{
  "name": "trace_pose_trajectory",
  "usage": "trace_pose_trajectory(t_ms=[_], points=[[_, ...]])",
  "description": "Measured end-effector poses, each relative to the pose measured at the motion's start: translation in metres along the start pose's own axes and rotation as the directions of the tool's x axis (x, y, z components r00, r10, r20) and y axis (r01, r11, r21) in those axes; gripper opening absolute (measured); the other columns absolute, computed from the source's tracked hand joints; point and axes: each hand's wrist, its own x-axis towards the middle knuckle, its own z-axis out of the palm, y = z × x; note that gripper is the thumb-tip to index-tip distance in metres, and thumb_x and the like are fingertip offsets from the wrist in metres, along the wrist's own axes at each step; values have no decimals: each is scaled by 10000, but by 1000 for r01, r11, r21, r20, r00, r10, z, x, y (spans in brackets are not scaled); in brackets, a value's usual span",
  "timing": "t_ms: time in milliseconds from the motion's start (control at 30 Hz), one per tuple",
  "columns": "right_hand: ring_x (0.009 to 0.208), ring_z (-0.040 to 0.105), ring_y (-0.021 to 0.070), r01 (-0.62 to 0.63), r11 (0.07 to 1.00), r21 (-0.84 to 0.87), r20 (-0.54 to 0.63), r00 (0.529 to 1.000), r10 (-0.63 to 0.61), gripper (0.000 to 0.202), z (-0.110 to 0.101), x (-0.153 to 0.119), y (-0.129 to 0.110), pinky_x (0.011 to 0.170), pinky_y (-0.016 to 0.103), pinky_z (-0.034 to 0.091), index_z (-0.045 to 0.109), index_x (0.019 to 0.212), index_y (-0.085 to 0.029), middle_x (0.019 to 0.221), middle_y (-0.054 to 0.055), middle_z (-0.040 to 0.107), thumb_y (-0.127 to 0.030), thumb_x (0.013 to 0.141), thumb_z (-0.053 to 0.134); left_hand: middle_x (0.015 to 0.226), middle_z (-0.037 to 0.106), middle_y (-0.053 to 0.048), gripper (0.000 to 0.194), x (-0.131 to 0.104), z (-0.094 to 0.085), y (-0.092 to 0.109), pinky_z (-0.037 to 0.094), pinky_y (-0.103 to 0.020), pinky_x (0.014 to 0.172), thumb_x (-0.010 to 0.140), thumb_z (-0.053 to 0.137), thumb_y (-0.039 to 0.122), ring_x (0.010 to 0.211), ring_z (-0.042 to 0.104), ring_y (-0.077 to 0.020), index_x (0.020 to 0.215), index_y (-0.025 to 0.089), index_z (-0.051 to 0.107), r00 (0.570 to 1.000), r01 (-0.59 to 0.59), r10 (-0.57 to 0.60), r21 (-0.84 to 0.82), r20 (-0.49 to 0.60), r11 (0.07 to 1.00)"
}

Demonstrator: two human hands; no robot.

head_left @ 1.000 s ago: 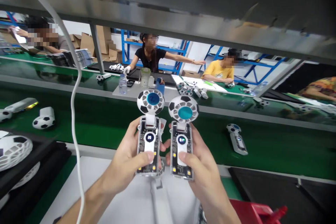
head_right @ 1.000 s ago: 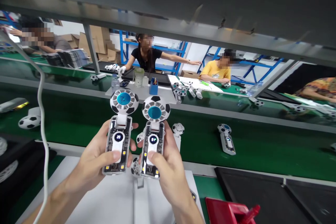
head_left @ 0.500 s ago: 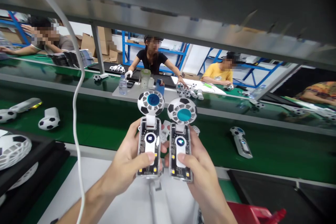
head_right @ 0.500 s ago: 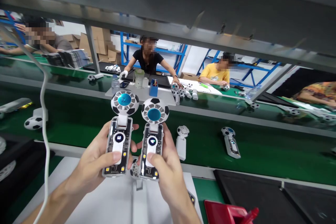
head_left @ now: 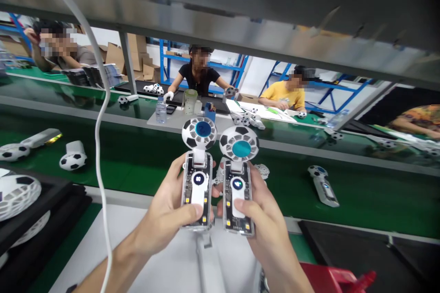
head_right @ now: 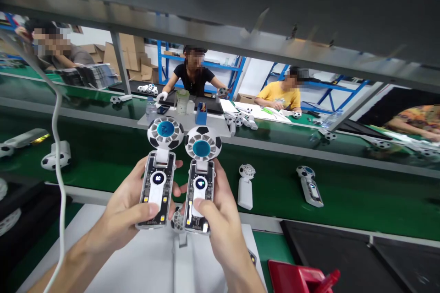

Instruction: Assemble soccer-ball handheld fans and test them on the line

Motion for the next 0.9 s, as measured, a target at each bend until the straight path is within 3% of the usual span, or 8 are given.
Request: trace_pose_trajectory(t_ms=[200,467,733,900], points=[[792,651,241,39,999,-19,41,998,-38,765,-7,3,7,648,381,565,318,1497,-298,1049,69,670,-247,807,645,1054,659,-89,671,-1,3,1,538,-306,624,842,689,258,711,657,-174,1397,270,312,998,40,-39,21,-54,999],[968,660,268,52,999,13,43,998,-52,740,-7,4,9,791,412,567,342,1470,-306,1205,73,650,-230,806,659,1076,652,-93,715,-2,1,-1,551,-311,647,837,697,257,799,680,-211,1422,275,286,997,52,-50,28,-60,998],[807,660,245,67,990,-125,44,997,-62,713,-7,4,7,644,379,562,353,1481,-320,1079,63,675,-277,823,624,981,653,-56,660,0,0,0,549,-292,642,839,692,249,737,666,-178,1391,270,330,997,55,-53,21,-48,998],[738,649,227,65,996,-63,62,996,-61,736,-4,2,5,645,382,550,323,1487,-309,1023,53,677,-258,821,632,979,650,-49,637,-1,0,1,555,-288,650,852,676,232,752,673,-179,1383,282,327,997,56,-56,11,-45,998]])
